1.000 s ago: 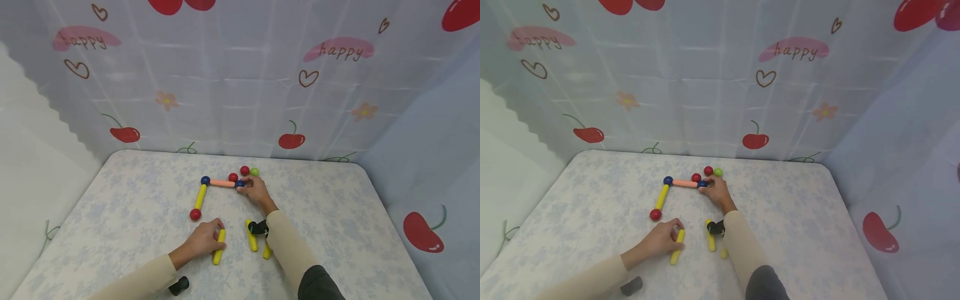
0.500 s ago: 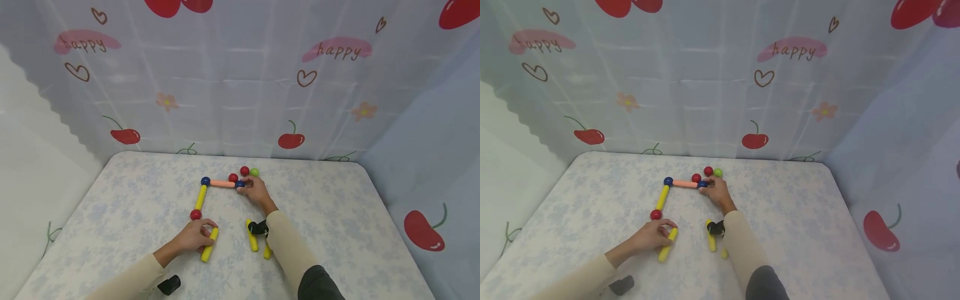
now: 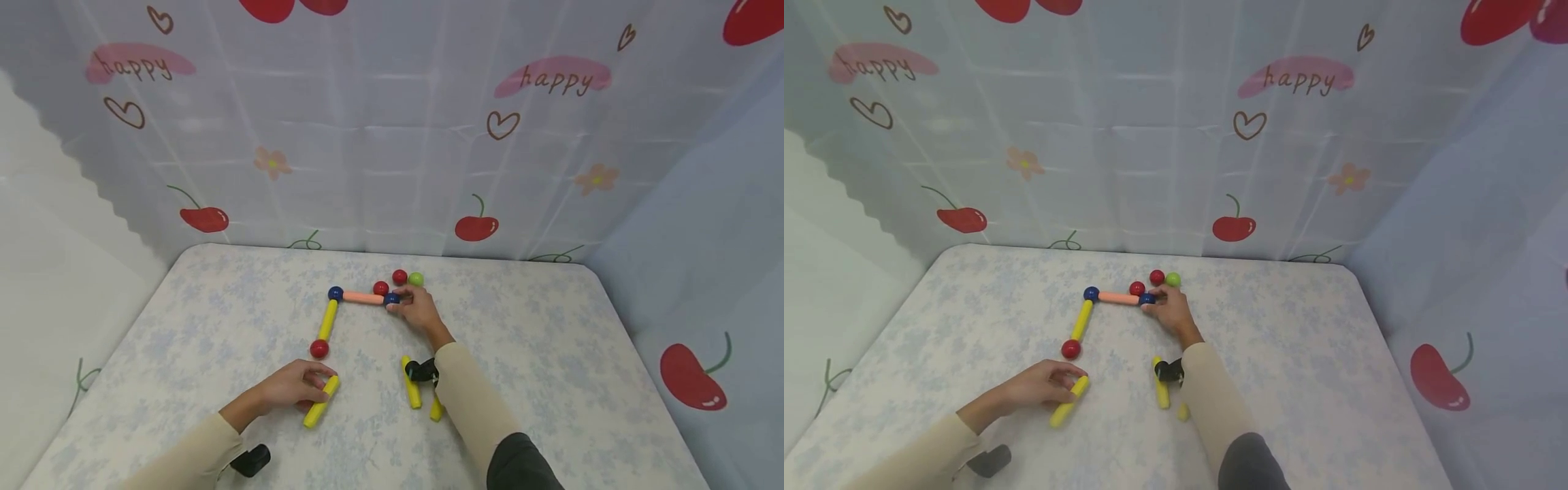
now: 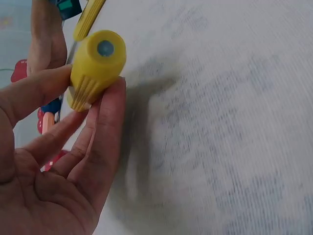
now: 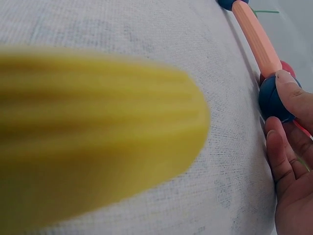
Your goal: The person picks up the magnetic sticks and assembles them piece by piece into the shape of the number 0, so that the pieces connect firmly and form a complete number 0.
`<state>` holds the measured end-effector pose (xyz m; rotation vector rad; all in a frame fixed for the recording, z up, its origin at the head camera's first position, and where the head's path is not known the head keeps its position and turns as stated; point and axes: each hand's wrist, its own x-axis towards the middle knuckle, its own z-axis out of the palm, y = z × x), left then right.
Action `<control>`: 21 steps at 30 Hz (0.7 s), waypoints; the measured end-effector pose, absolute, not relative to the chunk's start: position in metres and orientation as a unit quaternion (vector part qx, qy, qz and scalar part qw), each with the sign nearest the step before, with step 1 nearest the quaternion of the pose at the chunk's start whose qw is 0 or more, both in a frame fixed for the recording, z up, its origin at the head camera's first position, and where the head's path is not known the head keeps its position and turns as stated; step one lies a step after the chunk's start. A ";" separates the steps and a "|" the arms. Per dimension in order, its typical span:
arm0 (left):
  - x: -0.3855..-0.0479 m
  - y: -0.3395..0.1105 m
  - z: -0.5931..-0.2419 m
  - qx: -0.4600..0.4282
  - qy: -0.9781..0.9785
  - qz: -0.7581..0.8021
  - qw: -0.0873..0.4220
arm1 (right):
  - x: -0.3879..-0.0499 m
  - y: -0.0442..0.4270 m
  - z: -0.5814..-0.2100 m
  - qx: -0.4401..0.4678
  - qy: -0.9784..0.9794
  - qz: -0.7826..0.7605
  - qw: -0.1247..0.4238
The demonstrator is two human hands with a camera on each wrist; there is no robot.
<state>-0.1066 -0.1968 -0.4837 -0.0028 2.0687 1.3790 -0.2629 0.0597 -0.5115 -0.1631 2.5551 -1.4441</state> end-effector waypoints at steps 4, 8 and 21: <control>-0.108 -0.204 -0.478 -0.025 0.795 0.520 0.312 | -0.265 0.061 -0.512 -0.051 0.864 -0.492 0.100; -0.110 -0.213 -0.478 -0.043 0.790 0.529 0.307 | -0.266 0.062 -0.513 -0.049 0.864 -0.491 0.101; -0.111 -0.223 -0.487 -0.105 0.778 0.553 0.279 | -0.263 0.059 -0.512 -0.053 0.862 -0.495 0.098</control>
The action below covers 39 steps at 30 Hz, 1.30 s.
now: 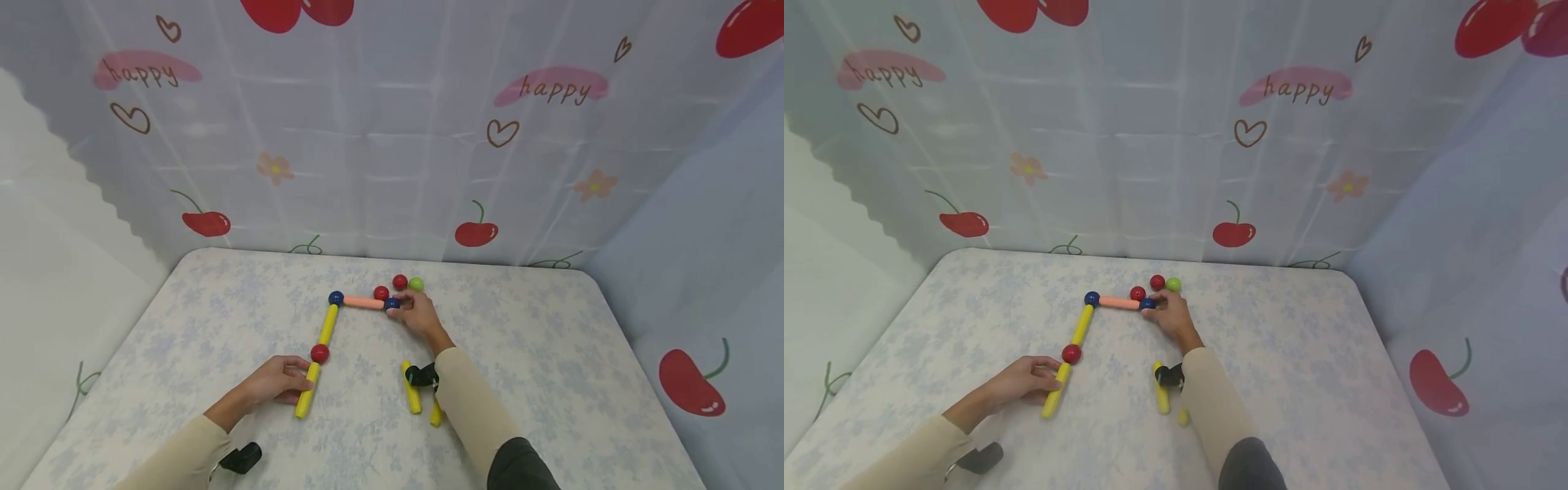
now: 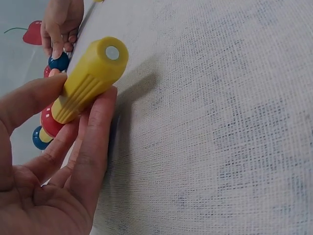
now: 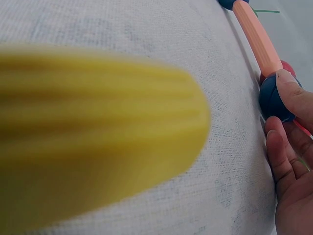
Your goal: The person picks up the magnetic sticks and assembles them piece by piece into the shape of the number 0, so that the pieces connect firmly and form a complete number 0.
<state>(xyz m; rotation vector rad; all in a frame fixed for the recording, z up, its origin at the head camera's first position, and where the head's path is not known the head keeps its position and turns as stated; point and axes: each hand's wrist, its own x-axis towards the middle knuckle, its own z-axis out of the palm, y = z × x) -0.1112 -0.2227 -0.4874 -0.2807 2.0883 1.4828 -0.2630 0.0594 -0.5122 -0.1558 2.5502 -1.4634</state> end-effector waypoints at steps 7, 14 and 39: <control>-0.111 -0.220 -0.489 -0.121 0.782 0.554 0.258 | -0.262 0.060 -0.514 -0.056 0.861 -0.496 0.096; -0.112 -0.220 -0.488 -0.121 0.787 0.545 0.264 | -0.262 0.059 -0.515 -0.053 0.861 -0.496 0.098; -0.126 -0.242 -0.475 -0.119 0.820 0.515 0.220 | -0.264 0.059 -0.514 -0.057 0.862 -0.494 0.098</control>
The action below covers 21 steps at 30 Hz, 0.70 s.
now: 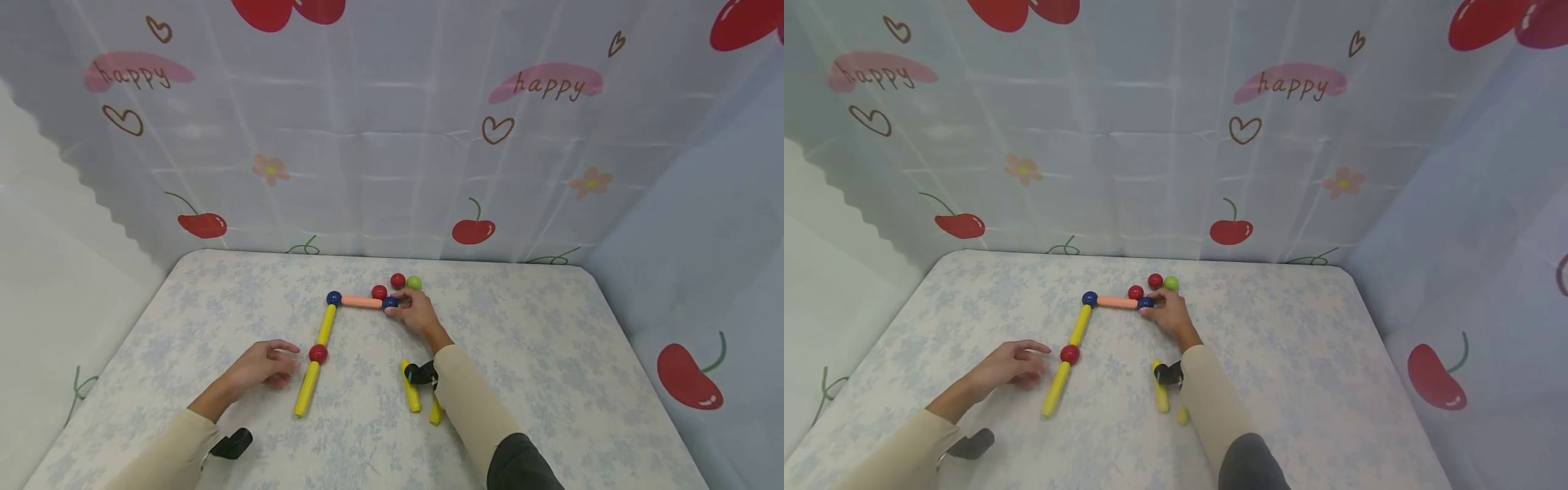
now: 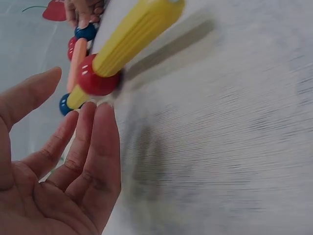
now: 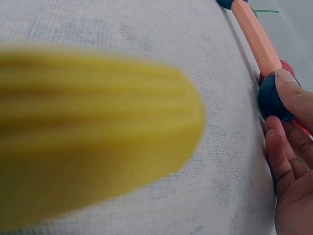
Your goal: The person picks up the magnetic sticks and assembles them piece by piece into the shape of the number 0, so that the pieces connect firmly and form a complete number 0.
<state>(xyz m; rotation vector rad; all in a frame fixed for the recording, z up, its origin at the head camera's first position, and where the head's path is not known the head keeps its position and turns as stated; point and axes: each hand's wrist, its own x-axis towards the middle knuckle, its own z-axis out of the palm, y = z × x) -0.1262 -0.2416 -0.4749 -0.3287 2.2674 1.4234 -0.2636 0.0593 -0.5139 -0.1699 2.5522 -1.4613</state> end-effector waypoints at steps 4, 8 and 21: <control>-0.144 -0.242 -0.464 -0.103 0.837 0.500 0.196 | -0.264 0.060 -0.514 -0.055 0.861 -0.495 0.101; -0.166 -0.235 -0.452 -0.087 0.847 0.494 0.177 | -0.264 0.060 -0.514 -0.059 0.862 -0.495 0.096; -0.235 -0.193 -0.436 0.009 0.863 0.477 0.164 | -0.264 0.060 -0.513 -0.050 0.862 -0.494 0.105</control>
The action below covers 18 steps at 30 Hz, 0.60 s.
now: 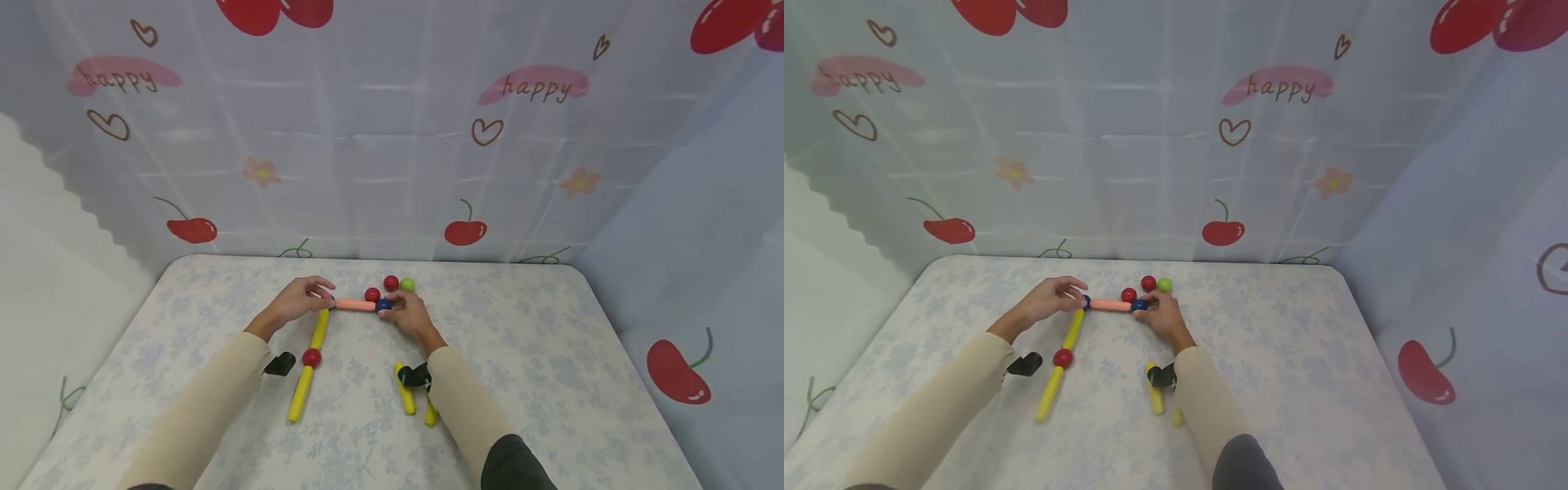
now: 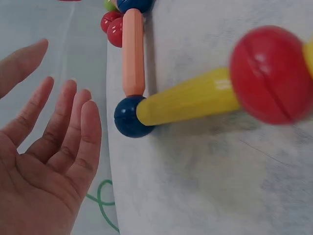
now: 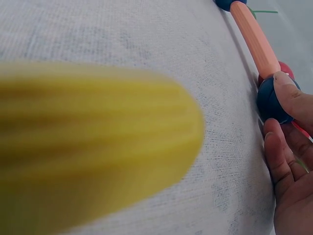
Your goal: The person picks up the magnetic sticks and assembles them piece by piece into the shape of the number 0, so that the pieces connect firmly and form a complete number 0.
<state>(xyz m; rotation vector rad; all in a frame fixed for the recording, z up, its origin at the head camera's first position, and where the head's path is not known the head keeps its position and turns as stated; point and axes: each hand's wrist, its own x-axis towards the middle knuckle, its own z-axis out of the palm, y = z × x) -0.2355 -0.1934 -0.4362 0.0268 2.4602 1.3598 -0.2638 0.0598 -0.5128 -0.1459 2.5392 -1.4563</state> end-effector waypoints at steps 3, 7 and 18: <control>-0.250 -0.184 -0.436 0.023 0.877 0.450 0.165 | -0.264 0.058 -0.514 -0.051 0.860 -0.497 0.106; -0.269 -0.167 -0.440 0.050 0.890 0.419 0.171 | -0.266 0.061 -0.514 -0.047 0.860 -0.496 0.108; -0.293 -0.139 -0.456 0.033 0.873 0.438 0.209 | -0.265 0.060 -0.511 -0.043 0.855 -0.503 0.116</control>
